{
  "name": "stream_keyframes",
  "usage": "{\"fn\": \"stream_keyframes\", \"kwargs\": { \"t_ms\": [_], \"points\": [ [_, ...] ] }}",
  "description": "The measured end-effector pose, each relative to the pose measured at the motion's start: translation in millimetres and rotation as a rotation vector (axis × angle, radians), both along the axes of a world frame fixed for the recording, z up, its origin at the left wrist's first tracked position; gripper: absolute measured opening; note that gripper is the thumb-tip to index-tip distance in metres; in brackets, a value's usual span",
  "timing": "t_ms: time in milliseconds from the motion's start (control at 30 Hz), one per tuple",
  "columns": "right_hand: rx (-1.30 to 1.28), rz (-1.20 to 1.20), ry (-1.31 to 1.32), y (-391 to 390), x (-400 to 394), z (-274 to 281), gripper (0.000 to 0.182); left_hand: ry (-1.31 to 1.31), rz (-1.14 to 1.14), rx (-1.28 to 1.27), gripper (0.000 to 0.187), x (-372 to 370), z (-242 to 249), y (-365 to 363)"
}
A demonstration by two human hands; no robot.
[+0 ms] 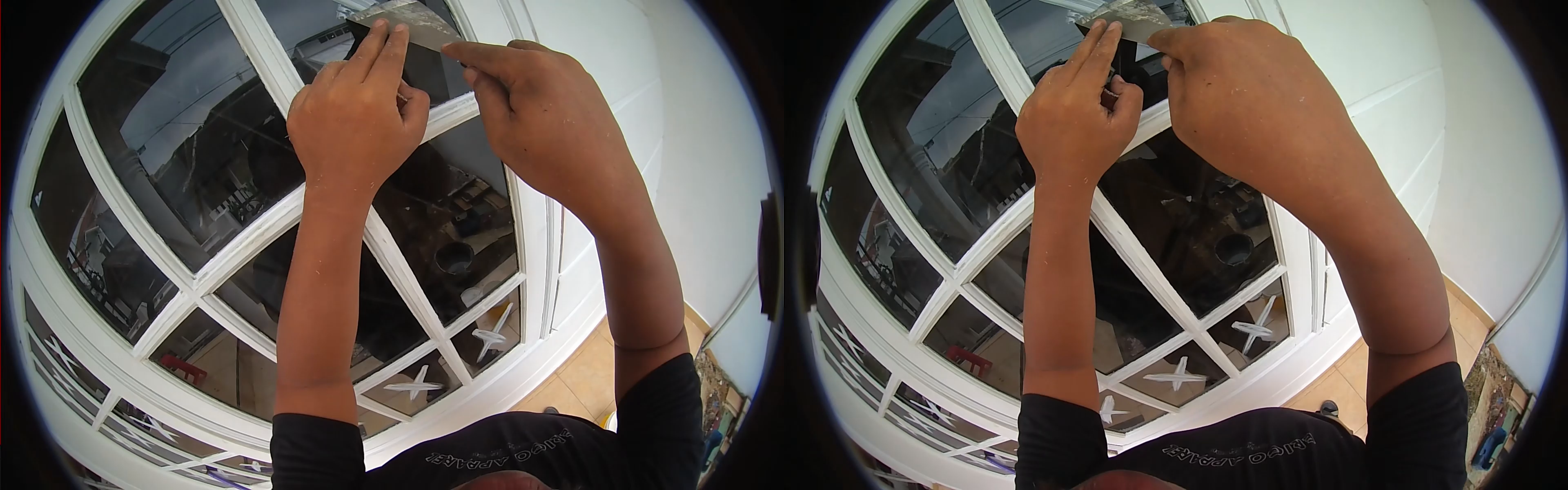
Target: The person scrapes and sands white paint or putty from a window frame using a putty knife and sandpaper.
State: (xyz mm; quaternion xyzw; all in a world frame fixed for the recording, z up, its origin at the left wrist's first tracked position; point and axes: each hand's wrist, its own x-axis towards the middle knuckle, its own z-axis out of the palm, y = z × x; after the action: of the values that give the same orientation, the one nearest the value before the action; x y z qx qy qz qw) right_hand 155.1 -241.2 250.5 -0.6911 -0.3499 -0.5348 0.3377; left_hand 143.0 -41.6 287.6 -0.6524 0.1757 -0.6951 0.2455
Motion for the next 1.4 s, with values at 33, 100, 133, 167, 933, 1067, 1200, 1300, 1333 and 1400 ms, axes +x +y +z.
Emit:
{"fn": "stream_keyframes", "kwargs": {
  "t_ms": [33,100,133,167,933,1067,1200,1300,1333,1400],
  "points": [
    [0.003,0.004,0.005,0.8,-0.6,-1.2,0.028,-0.008,-0.005,0.005,0.050,0.2,0.3,0.5],
    [-0.012,-0.011,0.047,0.8,-0.8,-0.8,0.029,-0.020,-0.010,0.004,0.051,-0.9,0.5,-0.1],
    [-0.014,-0.012,0.044,0.4,0.3,1.2,0.029,-0.020,0.009,-0.015,0.051,-1.9,0.8,-1.8],
    [-0.012,0.005,0.021,0.3,2.1,3.4,0.029,-0.018,0.028,-0.031,0.051,-2.0,0.8,-3.6],
    [0.029,0.050,0.094,10.2,-28.3,5.3,0.030,-0.118,-0.199,0.016,0.041,6.5,0.7,5.9],
    [0.017,-0.015,0.002,13.4,-25.0,0.9,0.031,-0.130,-0.252,-0.004,0.038,6.8,0.9,5.6],
    [0.023,-0.014,0.013,14.4,-23.8,4.5,0.032,-0.122,-0.239,-0.002,0.037,6.1,-0.4,5.3],
    [0.004,-0.036,-0.033,16.1,-27.5,1.1,0.032,-0.122,-0.248,-0.009,0.037,5.1,0.1,5.7],
    [0.004,-0.039,-0.031,16.5,-27.7,0.9,0.032,-0.112,-0.248,-0.011,0.038,4.4,-0.2,5.9],
    [0.036,-0.017,0.020,16.6,-26.3,2.6,0.032,-0.102,-0.251,-0.015,0.039,3.0,-1.8,5.3]
  ]
}}
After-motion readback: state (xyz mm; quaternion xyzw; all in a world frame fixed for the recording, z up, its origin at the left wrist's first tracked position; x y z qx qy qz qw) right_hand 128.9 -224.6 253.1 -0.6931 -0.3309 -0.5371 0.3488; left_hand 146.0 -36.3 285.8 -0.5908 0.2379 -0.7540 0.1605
